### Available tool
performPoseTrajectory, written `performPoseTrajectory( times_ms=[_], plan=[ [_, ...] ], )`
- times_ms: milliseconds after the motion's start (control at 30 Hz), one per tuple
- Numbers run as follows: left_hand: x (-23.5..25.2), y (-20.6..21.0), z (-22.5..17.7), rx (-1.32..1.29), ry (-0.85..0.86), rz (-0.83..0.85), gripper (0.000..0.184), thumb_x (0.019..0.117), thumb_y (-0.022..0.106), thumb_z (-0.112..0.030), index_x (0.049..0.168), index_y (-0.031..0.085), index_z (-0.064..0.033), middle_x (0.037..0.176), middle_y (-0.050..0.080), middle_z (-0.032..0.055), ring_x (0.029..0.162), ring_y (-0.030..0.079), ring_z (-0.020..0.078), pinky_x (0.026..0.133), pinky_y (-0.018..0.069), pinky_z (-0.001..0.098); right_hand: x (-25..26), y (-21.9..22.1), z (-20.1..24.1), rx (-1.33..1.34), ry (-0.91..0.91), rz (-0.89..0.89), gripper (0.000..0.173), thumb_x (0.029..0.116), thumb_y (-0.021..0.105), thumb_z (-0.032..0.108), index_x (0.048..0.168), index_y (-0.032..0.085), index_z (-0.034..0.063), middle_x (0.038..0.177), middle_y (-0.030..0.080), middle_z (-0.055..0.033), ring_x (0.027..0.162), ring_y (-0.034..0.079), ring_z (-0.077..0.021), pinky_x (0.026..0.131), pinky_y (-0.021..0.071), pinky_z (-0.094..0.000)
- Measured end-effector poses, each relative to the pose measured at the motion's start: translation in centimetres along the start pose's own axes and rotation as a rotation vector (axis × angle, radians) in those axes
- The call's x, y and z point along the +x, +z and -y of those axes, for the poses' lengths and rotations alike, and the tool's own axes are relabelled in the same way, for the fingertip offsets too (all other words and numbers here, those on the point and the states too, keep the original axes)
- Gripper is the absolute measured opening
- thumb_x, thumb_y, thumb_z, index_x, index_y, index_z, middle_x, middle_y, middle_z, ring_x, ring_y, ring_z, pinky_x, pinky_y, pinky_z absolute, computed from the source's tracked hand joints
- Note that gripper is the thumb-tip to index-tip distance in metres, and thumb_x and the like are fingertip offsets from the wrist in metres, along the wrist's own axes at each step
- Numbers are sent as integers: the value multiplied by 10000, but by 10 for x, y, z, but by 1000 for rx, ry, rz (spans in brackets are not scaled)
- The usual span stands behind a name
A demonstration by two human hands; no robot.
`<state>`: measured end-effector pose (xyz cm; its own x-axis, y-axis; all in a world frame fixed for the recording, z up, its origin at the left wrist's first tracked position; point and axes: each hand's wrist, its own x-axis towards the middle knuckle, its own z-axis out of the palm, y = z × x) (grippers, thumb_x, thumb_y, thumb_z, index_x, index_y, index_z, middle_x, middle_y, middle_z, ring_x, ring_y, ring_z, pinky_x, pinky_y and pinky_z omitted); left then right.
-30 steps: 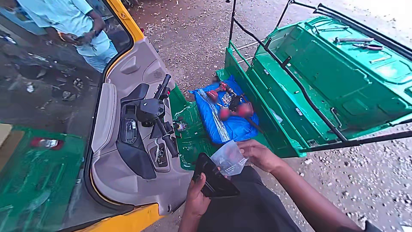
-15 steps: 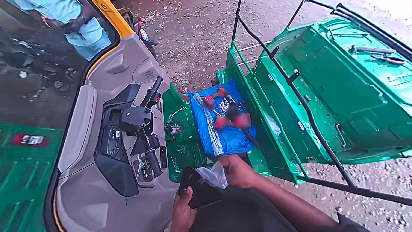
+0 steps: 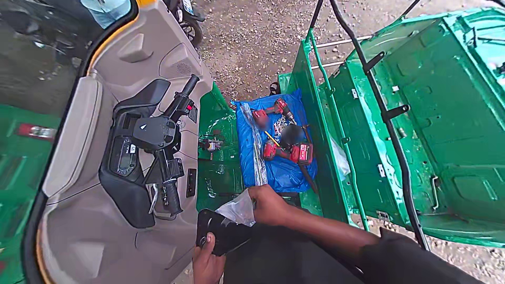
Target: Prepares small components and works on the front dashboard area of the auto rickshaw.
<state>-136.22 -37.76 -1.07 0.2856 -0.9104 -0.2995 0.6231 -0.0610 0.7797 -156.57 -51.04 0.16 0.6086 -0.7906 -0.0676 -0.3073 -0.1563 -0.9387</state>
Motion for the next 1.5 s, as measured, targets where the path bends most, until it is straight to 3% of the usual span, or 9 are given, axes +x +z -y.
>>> performPoseTrajectory(
  times_ms=[200, 667, 900, 1067, 1200, 1267, 1333, 1400, 1500],
  plan=[
    [2, 2, 12, -67, 58, -36, 358, 891, 783, -337, 1196, 712, -162, 1103, 763, 84, 1027, 741, 181, 923, 614, 421, 18, -20, -6, 174, 49, 191, 102, 834, 770, 105, 910, 738, 45, 844, 723, -58, 784, 678, -144, 719, 554, -399],
    [6, 17, 27, -231, 40, -50, 399, 881, 801, -303, 1212, 685, -114, 1102, 756, 128, 1019, 745, 230, 923, 610, 457, 27, -24, -2, 61, 193, 282, 193, 806, 783, 187, 956, 719, 83, 869, 727, -31, 825, 695, -137, 760, 569, -420],
    [7, 15, 35, -270, 49, -23, 385, 911, 772, -305, 1227, 677, -107, 1124, 749, 141, 1039, 739, 241, 938, 603, 462, 27, -30, -13, 493, 187, 346, 259, 813, 799, 22, 1061, 728, 25, 960, 764, -44, 884, 726, -104, 819, 620, -323],
    [2, 16, 39, -318, 18, -72, 459, 886, 800, -313, 1253, 643, -87, 1134, 740, 159, 1045, 737, 262, 936, 603, 481, 24, -33, -14, 549, 158, 425, 170, 914, 684, 53, 1080, 718, 48, 960, 732, -38, 765, 678, -103, 649, 583, -293],
    [3, 15, 42, -343, 10, -94, 479, 888, 795, -323, 1265, 632, -78, 1144, 736, 166, 1059, 732, 267, 943, 599, 485, 29, -31, -17, 425, -5, 308, 163, 884, 726, 112, 1030, 771, 56, 1231, 694, -77, 1196, 619, -162, 1011, 537, -356],
    [4, 14, 47, -374, 1, -108, 489, 882, 797, -329, 1267, 629, -79, 1154, 731, 169, 1069, 728, 273, 941, 597, 488, 30, -35, -10, 570, 128, 300, 132, 893, 658, 63, 982, 754, 42, 1219, 683, -80, 1123, 640, -155, 896, 572, -329],
    [5, 12, 49, -405, -2, -119, 493, 874, 803, -327, 1261, 636, -72, 1162, 727, 181, 1078, 724, 282, 943, 595, 493, 33, -41, 0, 784, 400, 309, 147, 913, 621, 123, 990, 728, 56, 1074, 714, -71, 945, 687, -175, 742, 601, -370],
    [6, 11, 51, -428, -4, -118, 479, 876, 800, -324, 1255, 646, -75, 1160, 728, 181, 1075, 725, 284, 939, 598, 490, 36, -46, 1, 884, 562, 313, 186, 919, 645, 197, 1039, 718, 75, 1028, 721, -88, 928, 700, -210, 769, 604, -416],
    [7, 10, 54, -440, 7, -95, 462, 893, 781, -325, 1261, 645, -81, 1171, 724, 179, 1079, 723, 279, 942, 595, 485, 35, -42, -11, 653, 358, 225, 143, 885, 652, 135, 925, 753, 43, 1041, 721, -72, 951, 669, -151, 766, 572, -330]
  ],
)
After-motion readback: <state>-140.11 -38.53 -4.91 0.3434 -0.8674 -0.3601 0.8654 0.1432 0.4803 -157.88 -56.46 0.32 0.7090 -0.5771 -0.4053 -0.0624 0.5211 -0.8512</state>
